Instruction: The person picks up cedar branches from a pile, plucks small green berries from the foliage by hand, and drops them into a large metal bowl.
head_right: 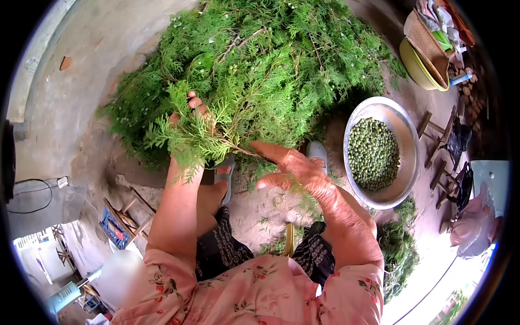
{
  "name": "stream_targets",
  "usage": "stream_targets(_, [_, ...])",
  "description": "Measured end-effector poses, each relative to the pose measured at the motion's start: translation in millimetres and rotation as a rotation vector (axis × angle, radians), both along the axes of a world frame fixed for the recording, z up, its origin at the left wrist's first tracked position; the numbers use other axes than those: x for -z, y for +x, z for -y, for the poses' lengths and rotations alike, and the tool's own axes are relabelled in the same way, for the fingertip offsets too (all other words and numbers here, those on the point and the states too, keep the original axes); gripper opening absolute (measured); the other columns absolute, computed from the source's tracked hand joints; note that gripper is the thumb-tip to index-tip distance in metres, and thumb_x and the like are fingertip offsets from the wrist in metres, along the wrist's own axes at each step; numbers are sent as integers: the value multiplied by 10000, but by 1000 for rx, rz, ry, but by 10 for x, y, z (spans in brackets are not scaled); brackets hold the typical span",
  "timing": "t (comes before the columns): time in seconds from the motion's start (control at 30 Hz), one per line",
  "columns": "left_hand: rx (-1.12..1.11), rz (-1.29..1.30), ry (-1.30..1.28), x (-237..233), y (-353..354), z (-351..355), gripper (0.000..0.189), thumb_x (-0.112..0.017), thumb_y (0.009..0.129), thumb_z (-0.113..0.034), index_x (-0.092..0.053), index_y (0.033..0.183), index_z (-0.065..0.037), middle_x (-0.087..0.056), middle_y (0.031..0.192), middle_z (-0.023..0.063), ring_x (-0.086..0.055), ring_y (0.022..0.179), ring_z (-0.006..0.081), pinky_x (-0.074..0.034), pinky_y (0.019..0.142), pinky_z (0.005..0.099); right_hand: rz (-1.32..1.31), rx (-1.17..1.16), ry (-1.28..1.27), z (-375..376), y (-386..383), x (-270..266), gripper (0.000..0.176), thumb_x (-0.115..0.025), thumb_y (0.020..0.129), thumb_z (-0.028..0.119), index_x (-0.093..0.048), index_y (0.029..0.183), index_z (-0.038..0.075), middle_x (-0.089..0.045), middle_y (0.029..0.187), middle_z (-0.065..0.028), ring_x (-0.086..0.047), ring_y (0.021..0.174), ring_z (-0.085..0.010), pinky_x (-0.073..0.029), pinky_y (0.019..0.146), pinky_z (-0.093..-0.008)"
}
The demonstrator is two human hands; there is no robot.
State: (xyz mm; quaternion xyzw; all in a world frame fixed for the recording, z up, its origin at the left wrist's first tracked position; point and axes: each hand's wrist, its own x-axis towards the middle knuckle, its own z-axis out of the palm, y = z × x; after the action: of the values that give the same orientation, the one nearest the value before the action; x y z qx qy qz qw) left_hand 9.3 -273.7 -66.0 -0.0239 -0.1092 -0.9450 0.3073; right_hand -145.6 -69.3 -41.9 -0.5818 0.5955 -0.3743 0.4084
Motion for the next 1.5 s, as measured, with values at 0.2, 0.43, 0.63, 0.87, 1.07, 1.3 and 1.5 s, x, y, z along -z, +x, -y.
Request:
stream_targets(0.2, [-296, 548, -60, -221, -39, -367, 287, -458, 865, -284, -497, 1085, -103, -544, 984, 23, -540, 855, 186, -474, 735, 339, 515, 261, 123, 178, 302, -50, 698, -731, 700, 259, -395, 1266, 25, -549, 1123, -159, -561, 954, -207, -441, 851, -327])
stream_targets(0.43, [-353, 961, 132, -274, -104, -160, 335, -570, 836, -231, -474, 1116, -75, -533, 1039, 96, -526, 959, 224, -465, 716, 380, 684, 432, 274, 234, 239, -143, 214, -651, 797, 169, -609, 934, 9, -575, 646, -12, -493, 510, -58, -402, 455, -201])
stream_targets(0.63, [-481, 983, -41, -476, -171, -228, 425, -615, 814, -281, -466, 1147, -63, -536, 1089, 100, -488, 1055, 253, -302, 955, 422, 840, 612, 251, 229, 45, -149, 197, -601, 834, 242, -544, 732, 83, -508, 588, 1, -398, 428, -69, -266, 386, -196])
stream_targets(0.87, [-322, 1119, -93, -435, -229, -346, 468, -545, 853, -315, -432, 1216, -43, -501, 1209, 104, -451, 1135, 231, -324, 946, 400, 1280, 528, 171, 249, -120, -44, 168, -566, 843, 224, -517, 751, 93, -486, 592, -46, -380, 429, -119, -282, 396, -233])
stream_targets(1.07, [13, 737, 19, -398, -351, -538, 863, -564, 733, -593, -295, 1283, 15, -403, 1259, 212, -420, 1137, 340, -315, 939, 525, 1299, 402, 185, 228, 34, 36, 213, -601, 810, 262, -532, 771, 64, -469, 552, -44, -366, 392, -121, -273, 355, -240])
stream_targets(1.3, [-93, 1139, -265, -812, -180, -394, 593, -594, 791, -408, -443, 1207, -14, -407, 1271, 192, -615, 772, 253, -547, 651, 368, 994, 330, 388, 167, 124, 3, 286, -645, 790, 317, -516, 772, 63, -507, 582, -25, -385, 379, -83, -282, 352, -214])
stream_targets(1.5, [-195, 550, 27, -419, -155, -115, 198, -527, 860, -216, -579, 966, -57, -643, 904, 62, -568, 938, 189, -457, 793, 349, 618, 538, 392, -49, -190, -365, 267, -639, 792, 275, -536, 731, 37, -494, 564, -11, -412, 437, -65, -307, 400, -203])
